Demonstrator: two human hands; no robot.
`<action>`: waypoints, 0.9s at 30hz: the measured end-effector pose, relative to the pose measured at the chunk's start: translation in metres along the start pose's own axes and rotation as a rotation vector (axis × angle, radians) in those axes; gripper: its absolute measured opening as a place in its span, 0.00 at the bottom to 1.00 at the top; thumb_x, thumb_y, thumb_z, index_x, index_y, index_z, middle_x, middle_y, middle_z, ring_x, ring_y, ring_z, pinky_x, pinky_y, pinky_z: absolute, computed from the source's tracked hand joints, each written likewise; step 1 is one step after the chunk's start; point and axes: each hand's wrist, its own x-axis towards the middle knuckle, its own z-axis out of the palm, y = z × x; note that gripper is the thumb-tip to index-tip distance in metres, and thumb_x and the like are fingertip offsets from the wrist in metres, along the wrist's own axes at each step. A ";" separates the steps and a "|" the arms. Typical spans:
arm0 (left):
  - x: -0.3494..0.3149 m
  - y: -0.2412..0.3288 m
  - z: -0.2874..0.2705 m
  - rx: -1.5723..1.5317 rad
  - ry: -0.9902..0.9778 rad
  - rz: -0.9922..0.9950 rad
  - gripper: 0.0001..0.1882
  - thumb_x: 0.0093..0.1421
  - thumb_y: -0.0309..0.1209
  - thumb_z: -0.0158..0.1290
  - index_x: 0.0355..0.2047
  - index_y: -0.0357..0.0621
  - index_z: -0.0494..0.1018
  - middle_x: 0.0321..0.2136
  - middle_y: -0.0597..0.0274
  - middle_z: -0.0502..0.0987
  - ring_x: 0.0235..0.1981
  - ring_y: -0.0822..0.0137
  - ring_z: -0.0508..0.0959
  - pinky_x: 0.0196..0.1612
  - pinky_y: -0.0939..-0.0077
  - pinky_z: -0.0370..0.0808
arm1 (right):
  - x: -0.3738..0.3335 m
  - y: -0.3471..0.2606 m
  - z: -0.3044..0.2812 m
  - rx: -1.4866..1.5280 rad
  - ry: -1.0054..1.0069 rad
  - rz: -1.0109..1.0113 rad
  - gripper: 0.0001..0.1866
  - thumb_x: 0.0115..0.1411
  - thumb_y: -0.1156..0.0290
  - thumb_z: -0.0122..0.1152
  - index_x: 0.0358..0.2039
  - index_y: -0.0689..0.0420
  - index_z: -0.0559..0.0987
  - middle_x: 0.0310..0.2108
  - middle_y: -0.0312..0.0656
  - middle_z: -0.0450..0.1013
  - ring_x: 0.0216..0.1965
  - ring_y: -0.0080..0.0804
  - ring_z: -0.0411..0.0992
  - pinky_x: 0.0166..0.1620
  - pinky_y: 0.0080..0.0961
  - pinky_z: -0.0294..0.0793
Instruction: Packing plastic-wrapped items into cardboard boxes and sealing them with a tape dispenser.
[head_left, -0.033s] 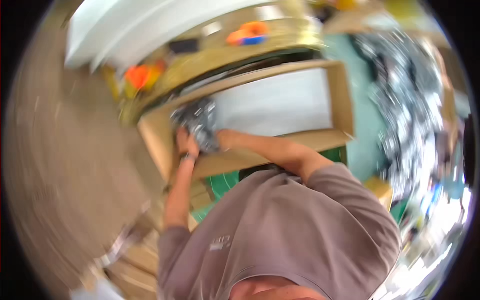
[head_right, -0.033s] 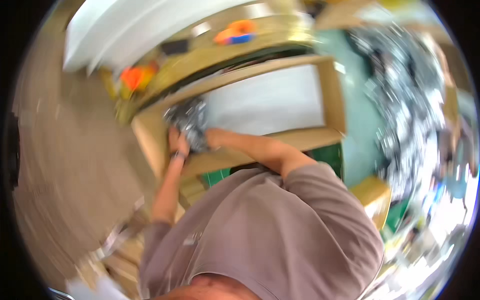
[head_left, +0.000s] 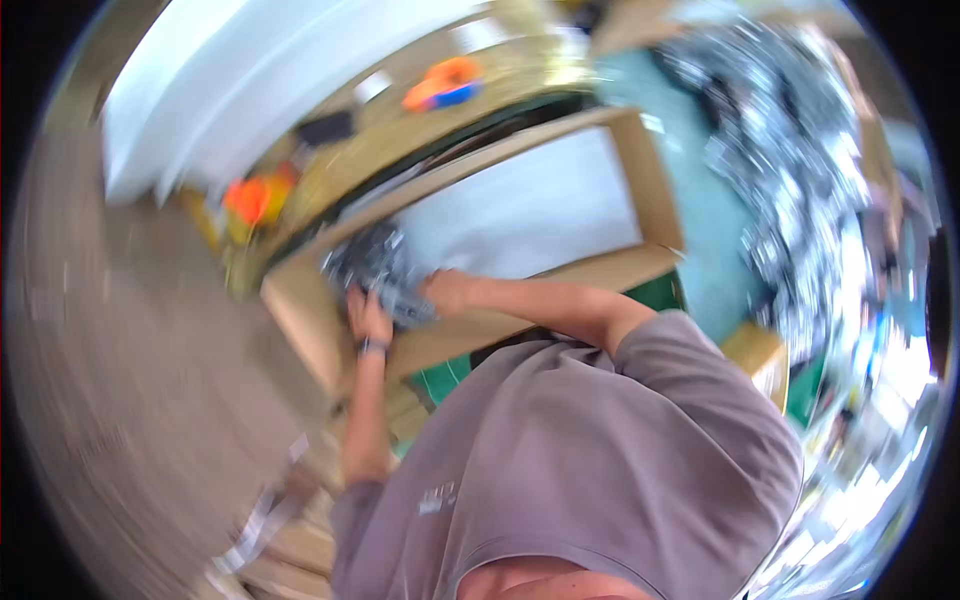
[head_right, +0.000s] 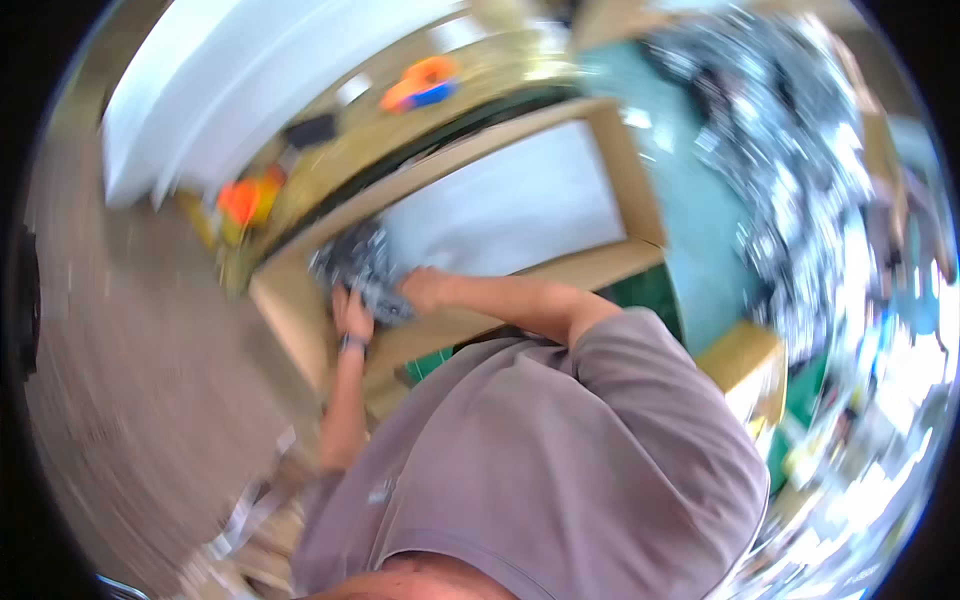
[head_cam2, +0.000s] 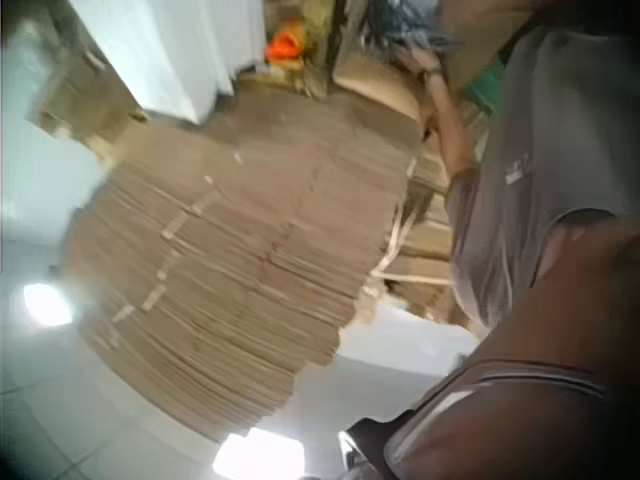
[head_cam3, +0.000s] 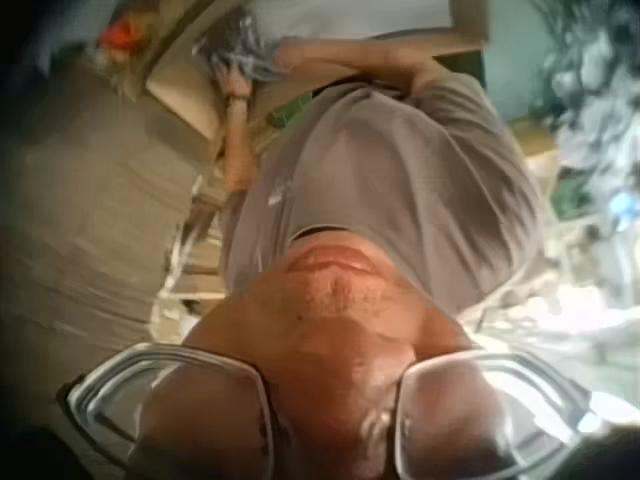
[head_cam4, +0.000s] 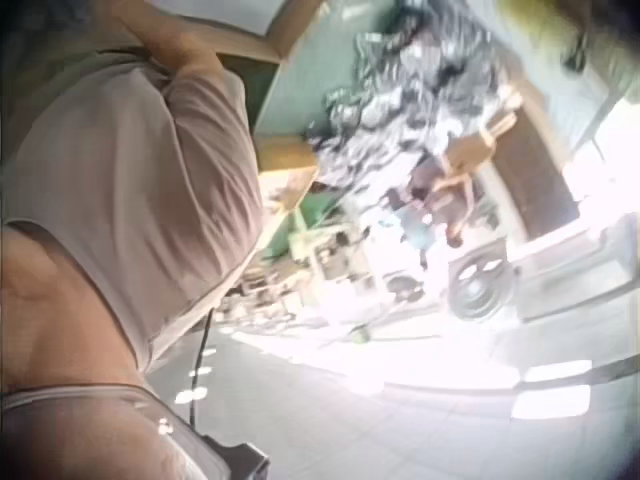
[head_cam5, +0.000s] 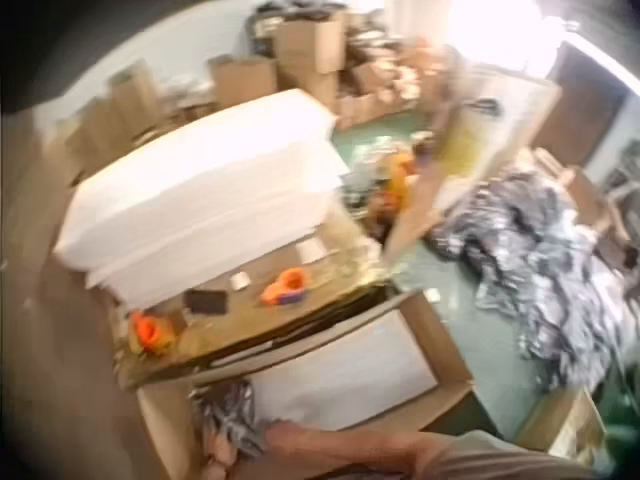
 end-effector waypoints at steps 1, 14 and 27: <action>-0.013 0.046 -0.036 -0.175 -0.083 -0.037 0.39 0.63 0.30 0.67 0.74 0.41 0.69 0.77 0.28 0.60 0.79 0.30 0.59 0.82 0.44 0.55 | -0.055 -0.012 -0.070 -0.082 0.121 -0.105 0.23 0.62 0.70 0.71 0.58 0.55 0.85 0.51 0.51 0.86 0.51 0.46 0.85 0.58 0.42 0.83; -0.009 0.586 -0.207 -0.430 -0.003 0.712 0.36 0.68 0.28 0.62 0.74 0.31 0.65 0.71 0.36 0.71 0.72 0.35 0.70 0.74 0.45 0.66 | -0.883 0.368 -0.092 -0.452 0.835 1.975 0.34 0.73 0.67 0.55 0.76 0.62 0.64 0.74 0.53 0.68 0.74 0.51 0.67 0.61 0.51 0.81; -0.020 0.934 0.004 -0.628 -0.614 0.438 0.67 0.64 0.53 0.72 0.81 0.23 0.41 0.79 0.24 0.53 0.81 0.38 0.58 0.81 0.51 0.58 | -0.880 0.283 -0.184 0.475 1.057 1.180 0.54 0.54 0.53 0.84 0.76 0.56 0.67 0.58 0.57 0.78 0.61 0.61 0.74 0.67 0.47 0.74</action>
